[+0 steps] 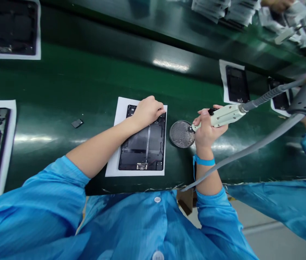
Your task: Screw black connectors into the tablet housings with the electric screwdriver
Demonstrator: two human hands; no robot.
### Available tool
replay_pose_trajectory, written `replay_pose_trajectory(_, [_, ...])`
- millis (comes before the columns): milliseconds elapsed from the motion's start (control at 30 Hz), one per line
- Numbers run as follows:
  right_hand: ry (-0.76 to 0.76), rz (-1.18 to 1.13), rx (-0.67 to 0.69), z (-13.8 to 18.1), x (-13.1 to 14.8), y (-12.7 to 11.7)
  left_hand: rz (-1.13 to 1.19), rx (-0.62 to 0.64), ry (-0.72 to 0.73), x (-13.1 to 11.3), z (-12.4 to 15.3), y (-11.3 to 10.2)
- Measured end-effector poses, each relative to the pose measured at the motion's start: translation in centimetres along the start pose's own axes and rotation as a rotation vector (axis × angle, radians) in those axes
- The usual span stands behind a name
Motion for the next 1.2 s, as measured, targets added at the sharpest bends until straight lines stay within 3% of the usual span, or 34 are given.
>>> replay_pose_trajectory(133, [-0.113, 0.024, -0.004, -1.1, 2.4, 1.0, 0.035, 0.038, -0.069, -0.1, -0.1, -0.3])
replay_pose_trajectory(267, [-0.145, 0.024, 0.047, -1.9, 3.4, 4.8, 0.069, 0.022, -0.084, -0.5, 0.0, -0.8])
replay_pose_trajectory(400, [-0.053, -0.016, 0.105, -1.6, 0.4, 8.7, 0.071, 0.023, -0.086, -0.5, -0.1, -0.9])
replay_pose_trajectory(500, [-0.012, -0.05, 0.15, -1.0, -2.5, 10.2, 0.028, 0.056, -0.067, -0.8, -0.3, -0.8])
replay_pose_trajectory(667, [-0.05, -0.031, 0.119, -0.3, -4.1, 10.3, 0.035, 0.074, -0.056, -1.2, -0.3, -0.9])
replay_pose_trajectory(933, [-0.174, 0.061, 0.123, 0.2, -3.1, 10.8, 0.087, 0.029, -0.057, -1.2, -0.3, -1.0])
replay_pose_trajectory(1200, [-0.034, -0.05, 0.143, 0.1, -3.2, 11.2, 0.069, 0.039, -0.052, -1.1, -0.2, -1.3])
Point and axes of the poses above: each hand's wrist, its own z-axis away from the middle knuckle, its own y-axis out of the palm, x = y × z, the point moved 8 cm from there along -z, towards the middle knuckle, and after that the axes turned 14 degrees about -z, right-handed, at the moved point
